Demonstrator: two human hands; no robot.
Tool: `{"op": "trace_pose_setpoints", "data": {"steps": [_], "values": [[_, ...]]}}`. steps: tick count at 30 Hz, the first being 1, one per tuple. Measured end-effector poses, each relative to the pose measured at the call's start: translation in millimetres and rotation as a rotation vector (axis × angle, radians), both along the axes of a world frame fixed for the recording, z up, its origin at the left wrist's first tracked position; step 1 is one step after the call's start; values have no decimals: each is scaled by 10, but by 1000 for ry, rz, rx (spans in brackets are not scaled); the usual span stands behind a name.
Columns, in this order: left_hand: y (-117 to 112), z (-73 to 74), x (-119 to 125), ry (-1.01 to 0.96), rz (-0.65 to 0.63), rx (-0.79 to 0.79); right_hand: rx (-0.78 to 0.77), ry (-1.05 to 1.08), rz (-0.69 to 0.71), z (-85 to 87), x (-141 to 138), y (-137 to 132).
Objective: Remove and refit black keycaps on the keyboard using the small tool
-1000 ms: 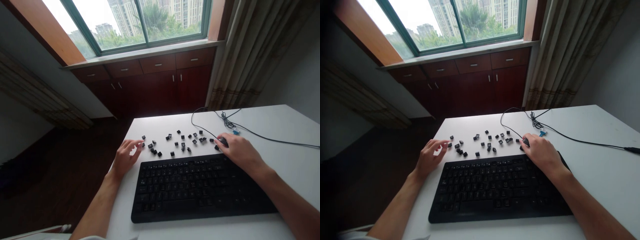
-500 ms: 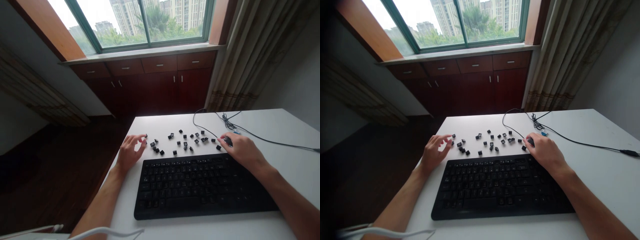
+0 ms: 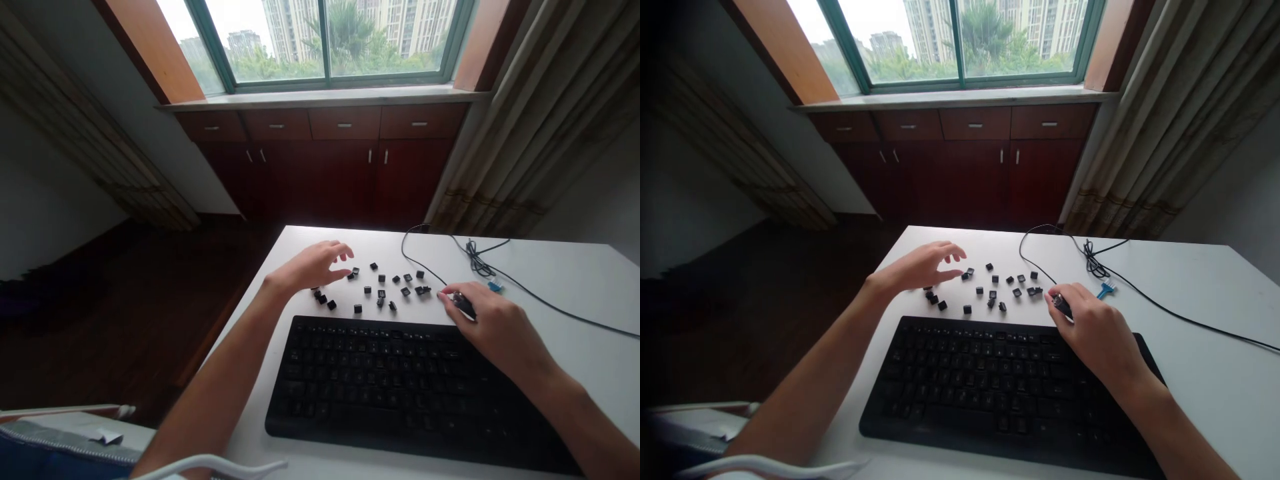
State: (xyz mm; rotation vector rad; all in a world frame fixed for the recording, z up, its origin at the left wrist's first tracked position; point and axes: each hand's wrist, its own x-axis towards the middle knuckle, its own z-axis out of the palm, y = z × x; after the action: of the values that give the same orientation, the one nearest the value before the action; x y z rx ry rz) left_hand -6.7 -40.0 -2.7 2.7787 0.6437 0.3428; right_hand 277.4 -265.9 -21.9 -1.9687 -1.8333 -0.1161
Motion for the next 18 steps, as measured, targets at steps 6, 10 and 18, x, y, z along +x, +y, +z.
{"op": "trace_pose_setpoints", "data": {"steps": [6, 10, 18], "values": [[144, -149, 97, 121, -24, -111, -150, 21, 258, 189, -252, 581], [165, -155, 84, 126, 1, -136, -209, -48, 504, 190, -431, 1174], [178, -170, 77, 133, 1, -176, -311, -112, 720, 102, -555, 1606]]}}
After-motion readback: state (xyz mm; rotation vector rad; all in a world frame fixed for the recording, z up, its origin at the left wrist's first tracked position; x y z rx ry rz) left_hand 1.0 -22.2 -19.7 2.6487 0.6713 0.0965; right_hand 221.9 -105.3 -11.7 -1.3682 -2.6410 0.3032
